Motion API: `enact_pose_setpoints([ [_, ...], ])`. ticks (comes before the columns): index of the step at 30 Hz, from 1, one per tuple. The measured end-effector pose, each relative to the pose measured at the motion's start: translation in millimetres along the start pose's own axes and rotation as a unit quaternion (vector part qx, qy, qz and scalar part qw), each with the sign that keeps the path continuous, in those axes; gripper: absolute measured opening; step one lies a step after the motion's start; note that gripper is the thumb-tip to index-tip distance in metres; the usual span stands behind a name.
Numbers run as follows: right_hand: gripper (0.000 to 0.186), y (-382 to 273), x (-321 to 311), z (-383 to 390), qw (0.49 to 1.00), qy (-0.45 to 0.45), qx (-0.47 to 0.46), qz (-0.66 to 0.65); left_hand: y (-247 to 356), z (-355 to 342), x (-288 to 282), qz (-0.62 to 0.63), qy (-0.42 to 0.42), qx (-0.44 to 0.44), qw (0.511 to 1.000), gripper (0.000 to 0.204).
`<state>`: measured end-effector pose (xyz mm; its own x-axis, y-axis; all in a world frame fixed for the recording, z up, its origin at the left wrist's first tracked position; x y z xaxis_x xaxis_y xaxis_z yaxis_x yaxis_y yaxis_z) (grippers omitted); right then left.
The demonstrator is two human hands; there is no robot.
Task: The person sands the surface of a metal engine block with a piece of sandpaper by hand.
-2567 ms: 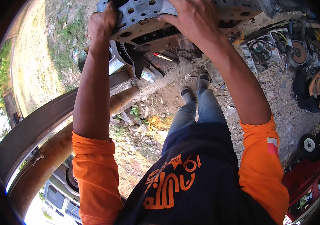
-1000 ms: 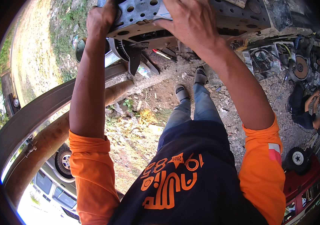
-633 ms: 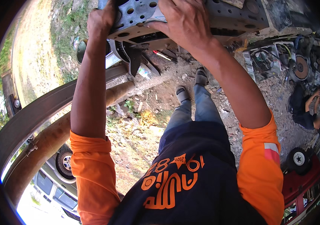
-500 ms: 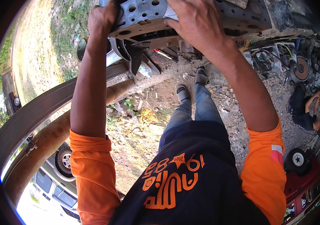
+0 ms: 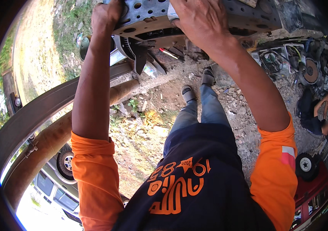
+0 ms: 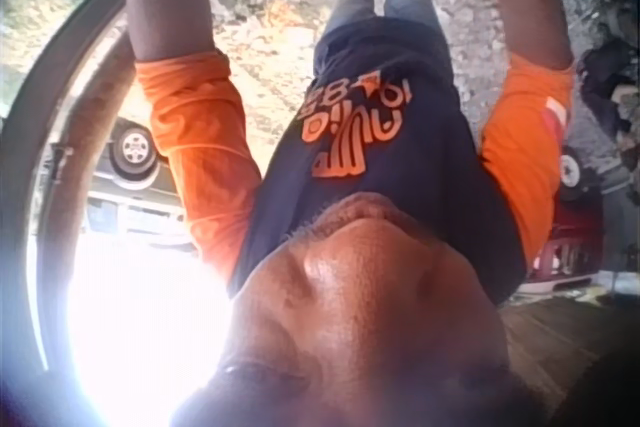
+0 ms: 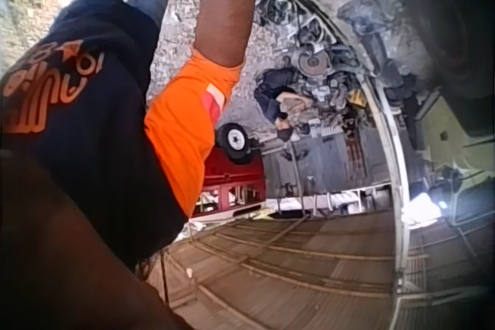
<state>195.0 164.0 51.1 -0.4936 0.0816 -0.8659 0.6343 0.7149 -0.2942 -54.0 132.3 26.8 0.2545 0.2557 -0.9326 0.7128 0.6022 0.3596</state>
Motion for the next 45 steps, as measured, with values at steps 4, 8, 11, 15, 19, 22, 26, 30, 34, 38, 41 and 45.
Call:
enact_pose_setpoints([
  [4,0.051,-8,2,0,0.999,0.025,0.0,0.047,-4,-2,5,0.003,0.018,0.006,1.0,0.082],
  [8,0.035,-9,5,5,0.997,0.057,-0.013,0.044,1,-2,1,0.011,0.003,0.017,1.0,0.081],
  [11,0.013,-9,-10,2,0.997,0.047,-0.041,0.036,-5,0,1,0.019,0.015,0.02,0.999,0.08],
  [15,0.029,-5,-7,2,0.997,0.035,-0.046,0.049,-1,-2,3,0.022,0.016,0.016,0.999,0.08],
  [19,0.048,-3,2,4,0.998,0.046,-0.023,0.028,4,-3,1,0.007,-0.008,0.006,1.0,0.082],
  [22,0.047,-1,-2,3,0.998,0.04,-0.041,0.009,-3,-3,1,0.028,-0.003,0.012,1.0,0.082],
  [26,0.037,2,-10,-2,0.998,0.024,-0.062,0.0,-16,-9,3,0.064,-0.066,0.04,0.995,0.101],
  [30,0.032,0,0,4,0.998,0.047,-0.035,-0.003,2,-3,2,0.027,0.0,0.021,0.999,0.084],
  [34,0.039,1,0,-2,0.996,0.055,-0.062,0.036,-1,-1,-1,0.019,-0.002,0.024,1.0,0.083],
  [38,0.034,1,-7,-3,0.997,0.038,-0.061,0.012,2,1,-4,0.03,-0.005,0.016,0.999,0.081],
  [41,0.026,-4,2,2,0.999,0.046,-0.019,0.017,6,0,-4,0.051,-0.013,0.029,0.998,0.082],
  [45,0.015,-3,-7,-8,0.995,0.05,-0.084,0.035,-9,-5,5,0.025,0.008,0.022,0.999,0.084],
])
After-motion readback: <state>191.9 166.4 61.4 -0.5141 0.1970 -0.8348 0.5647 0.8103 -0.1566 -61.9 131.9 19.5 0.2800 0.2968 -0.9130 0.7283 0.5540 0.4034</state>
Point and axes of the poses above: each hand's wrist, its own z-axis away from the middle knuckle, its own x-axis out of the palm, y = z × x, the point moved 2 cm from there along -z, towards the middle knuckle, and after that the axes turned 13 degrees about x, right-handed, at the moved point
